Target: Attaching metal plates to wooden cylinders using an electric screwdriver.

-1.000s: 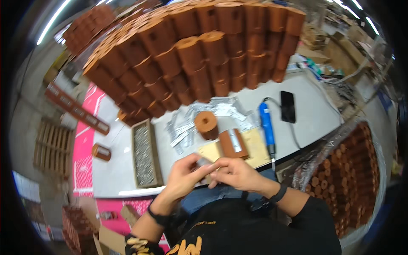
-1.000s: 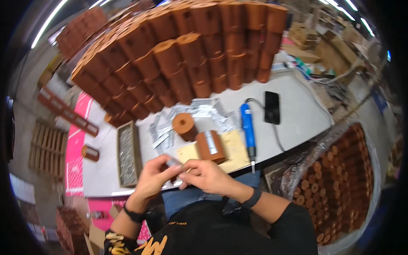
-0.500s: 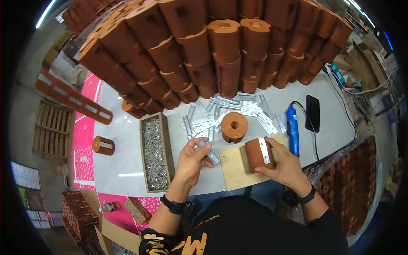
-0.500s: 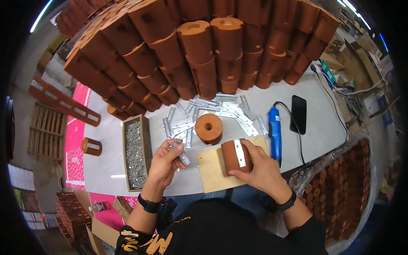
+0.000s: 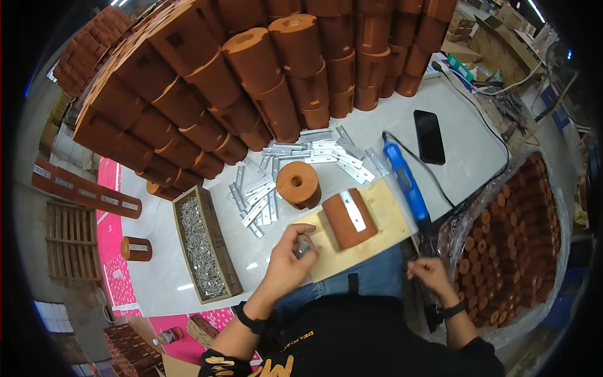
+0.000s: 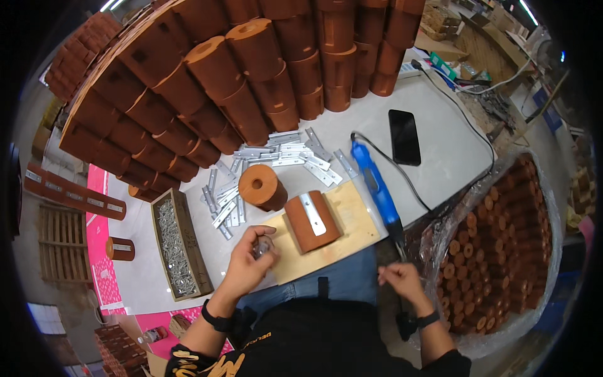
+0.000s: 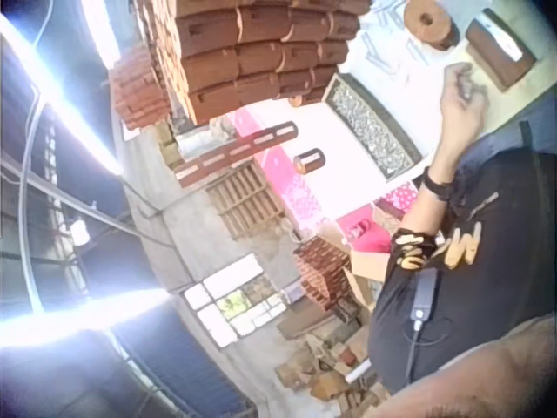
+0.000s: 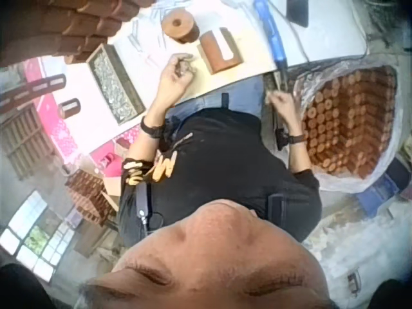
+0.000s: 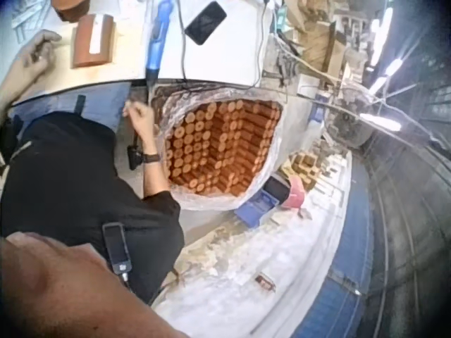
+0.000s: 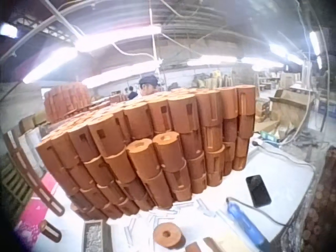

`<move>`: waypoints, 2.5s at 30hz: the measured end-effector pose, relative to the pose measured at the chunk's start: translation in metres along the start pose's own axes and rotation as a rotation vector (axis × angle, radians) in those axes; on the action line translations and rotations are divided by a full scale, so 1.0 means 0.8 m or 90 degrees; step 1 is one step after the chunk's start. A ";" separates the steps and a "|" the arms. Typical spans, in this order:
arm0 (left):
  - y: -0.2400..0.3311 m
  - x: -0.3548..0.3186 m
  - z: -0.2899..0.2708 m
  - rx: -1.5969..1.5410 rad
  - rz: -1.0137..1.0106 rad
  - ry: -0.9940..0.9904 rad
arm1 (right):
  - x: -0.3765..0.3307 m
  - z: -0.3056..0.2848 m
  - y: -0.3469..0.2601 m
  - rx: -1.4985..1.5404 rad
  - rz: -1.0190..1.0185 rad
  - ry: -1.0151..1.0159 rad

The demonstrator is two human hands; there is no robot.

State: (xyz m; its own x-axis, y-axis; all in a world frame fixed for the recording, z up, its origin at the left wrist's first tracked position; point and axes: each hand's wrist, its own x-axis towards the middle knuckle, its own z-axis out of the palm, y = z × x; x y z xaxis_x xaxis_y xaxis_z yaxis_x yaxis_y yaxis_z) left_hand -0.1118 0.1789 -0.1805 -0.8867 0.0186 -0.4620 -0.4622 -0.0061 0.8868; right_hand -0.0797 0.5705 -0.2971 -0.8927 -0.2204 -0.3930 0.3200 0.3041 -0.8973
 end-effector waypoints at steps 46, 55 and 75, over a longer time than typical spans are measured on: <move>0.032 -0.004 0.035 -0.071 0.045 0.144 | 0.077 -0.168 -0.204 0.547 -0.031 -0.195; -0.009 -0.034 -0.057 -0.238 0.098 0.301 | 0.092 0.012 -0.260 0.257 0.177 -0.315; 0.032 0.007 0.011 0.178 0.097 0.040 | 0.147 0.020 -0.253 -0.066 -0.147 -0.200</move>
State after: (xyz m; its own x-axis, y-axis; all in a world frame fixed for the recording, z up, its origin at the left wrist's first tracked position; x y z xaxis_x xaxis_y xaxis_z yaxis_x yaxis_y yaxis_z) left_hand -0.1287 0.1875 -0.1603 -0.9484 -0.0241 -0.3162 -0.3107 0.2706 0.9112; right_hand -0.2440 0.4680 -0.1648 -0.7920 -0.5613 -0.2402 0.0744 0.3017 -0.9505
